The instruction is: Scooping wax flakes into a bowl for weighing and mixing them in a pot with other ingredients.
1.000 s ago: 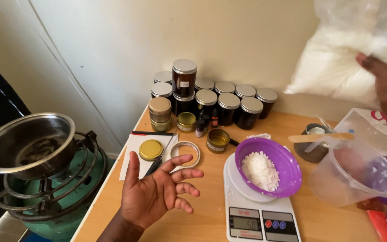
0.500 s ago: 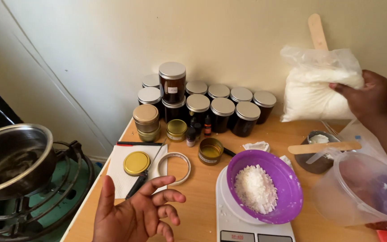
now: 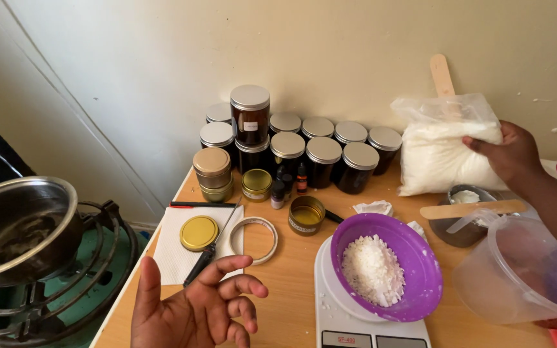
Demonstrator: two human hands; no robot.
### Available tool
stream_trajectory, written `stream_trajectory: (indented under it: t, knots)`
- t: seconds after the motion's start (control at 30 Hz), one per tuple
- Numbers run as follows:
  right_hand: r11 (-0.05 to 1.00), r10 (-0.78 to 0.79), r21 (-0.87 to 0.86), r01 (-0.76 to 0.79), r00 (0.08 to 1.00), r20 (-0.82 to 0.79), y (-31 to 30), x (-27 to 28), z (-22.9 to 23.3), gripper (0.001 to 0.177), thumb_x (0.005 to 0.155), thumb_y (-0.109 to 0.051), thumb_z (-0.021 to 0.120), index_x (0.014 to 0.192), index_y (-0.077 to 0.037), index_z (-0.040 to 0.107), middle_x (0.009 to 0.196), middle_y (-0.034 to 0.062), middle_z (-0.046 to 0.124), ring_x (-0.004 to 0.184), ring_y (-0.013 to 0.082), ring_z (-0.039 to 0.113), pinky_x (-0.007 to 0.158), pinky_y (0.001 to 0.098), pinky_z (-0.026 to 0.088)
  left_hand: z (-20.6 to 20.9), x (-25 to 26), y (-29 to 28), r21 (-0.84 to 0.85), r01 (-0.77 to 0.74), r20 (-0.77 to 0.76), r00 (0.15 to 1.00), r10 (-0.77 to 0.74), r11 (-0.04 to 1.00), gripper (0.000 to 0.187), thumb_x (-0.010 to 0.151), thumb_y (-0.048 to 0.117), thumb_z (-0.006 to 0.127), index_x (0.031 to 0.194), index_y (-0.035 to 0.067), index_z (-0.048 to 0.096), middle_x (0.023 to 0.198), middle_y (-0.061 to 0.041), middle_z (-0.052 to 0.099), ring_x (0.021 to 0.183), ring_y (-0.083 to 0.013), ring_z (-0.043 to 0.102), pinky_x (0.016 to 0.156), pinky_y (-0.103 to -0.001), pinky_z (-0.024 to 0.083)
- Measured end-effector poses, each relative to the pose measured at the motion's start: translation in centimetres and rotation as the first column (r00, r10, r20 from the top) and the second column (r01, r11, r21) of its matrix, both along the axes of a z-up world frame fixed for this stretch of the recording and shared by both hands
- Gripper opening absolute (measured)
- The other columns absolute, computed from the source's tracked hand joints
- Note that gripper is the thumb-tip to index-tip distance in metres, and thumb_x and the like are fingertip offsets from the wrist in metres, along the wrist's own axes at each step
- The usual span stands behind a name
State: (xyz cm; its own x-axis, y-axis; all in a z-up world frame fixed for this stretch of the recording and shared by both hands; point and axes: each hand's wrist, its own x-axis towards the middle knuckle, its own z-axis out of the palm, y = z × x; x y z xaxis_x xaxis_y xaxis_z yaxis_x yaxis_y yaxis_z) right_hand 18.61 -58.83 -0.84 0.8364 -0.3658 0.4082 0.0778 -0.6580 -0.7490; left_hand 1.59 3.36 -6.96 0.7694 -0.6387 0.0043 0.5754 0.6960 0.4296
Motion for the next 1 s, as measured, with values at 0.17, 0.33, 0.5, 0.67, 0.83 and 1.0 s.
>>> stream_trajectory:
  t: [0.17, 0.33, 0.5, 0.67, 0.83, 1.0]
  knots:
    - [0.994, -0.038, 0.097, 0.046, 0.995, -0.088, -0.2, 0.4, 0.0, 0.035, 0.098, -0.027, 0.086, 0.128, -0.013, 0.073, 0.118, 0.0022, 0.075, 0.1, 0.0152, 0.066, 0.083, 0.0339, 0.053, 0.0, 0.1, 0.2, -0.002, -0.012, 0.022, 1.0, 0.012, 1.0, 0.131, 0.08, 0.106, 0.028, 0.149, -0.002, 0.054, 0.125, -0.038, 0.062, 0.085, -0.0459, 0.067, 0.063, -0.048, 0.057]
    - [0.985, -0.029, 0.155, 0.075, 0.96, -0.279, -1.8, 1.1, -0.2, 0.043, 0.101, -0.029, 0.078, 0.14, -0.012, 0.069, 0.132, 0.0047, 0.072, 0.116, 0.0201, 0.064, 0.098, 0.0358, 0.045, -0.1, 0.2, 0.3, 0.001, 0.03, 0.063, 0.998, -0.03, 1.0, 0.13, 0.078, 0.105, 0.028, 0.152, 0.0, 0.051, 0.127, -0.037, 0.06, 0.088, -0.0458, 0.066, 0.067, -0.051, 0.058]
    - [0.981, -0.028, 0.162, 0.104, 0.909, -0.416, -2.5, 1.4, 0.8, 0.056, 0.099, -0.03, 0.075, 0.147, -0.003, 0.062, 0.142, 0.0137, 0.068, 0.13, 0.0299, 0.06, 0.107, 0.0439, 0.042, -0.1, 0.7, 0.7, 0.021, 0.055, 0.175, 0.983, -0.058, 0.998, 0.129, 0.078, 0.104, 0.026, 0.154, 0.002, 0.049, 0.131, -0.034, 0.06, 0.092, -0.0436, 0.067, 0.069, -0.054, 0.059]
    - [0.973, 0.083, 0.231, 0.009, 0.919, -0.386, -3.6, 1.7, 1.3, 0.059, 0.092, -0.007, 0.076, 0.148, -0.003, 0.059, 0.144, 0.0144, 0.066, 0.128, 0.0272, 0.06, 0.11, 0.0409, 0.044, 0.1, 0.8, 0.7, 0.024, 0.05, 0.264, 0.963, -0.055, 0.998, 0.127, 0.081, 0.102, 0.022, 0.156, 0.003, 0.049, 0.133, -0.033, 0.06, 0.095, -0.043, 0.069, 0.07, -0.055, 0.059]
    - [0.947, -0.322, -0.108, 0.303, 0.875, -0.363, 2.1, -2.6, 6.6, 0.099, 0.086, -0.051, 0.084, 0.162, 0.0, 0.047, 0.161, 0.0294, 0.048, 0.14, 0.0434, 0.052, 0.105, 0.0537, 0.042, 0.8, 0.4, 1.0, 0.026, 0.061, 0.252, 0.965, -0.066, 0.998, 0.125, 0.08, 0.101, 0.023, 0.156, 0.004, 0.049, 0.135, -0.03, 0.062, 0.095, -0.0377, 0.068, 0.074, -0.053, 0.06]
    - [0.979, 0.0, 0.202, -0.032, 0.988, 0.155, 1.6, -3.9, 5.2, 0.032, 0.115, -0.041, 0.078, 0.127, -0.016, 0.064, 0.127, 0.0026, 0.073, 0.114, 0.0092, 0.069, 0.096, 0.0261, 0.049, 2.1, -0.2, 0.6, 0.054, -0.019, 0.24, 0.971, 0.006, 0.998, 0.114, 0.087, 0.093, 0.025, 0.148, 0.002, 0.056, 0.127, -0.029, 0.066, 0.093, -0.036, 0.067, 0.07, -0.049, 0.059]
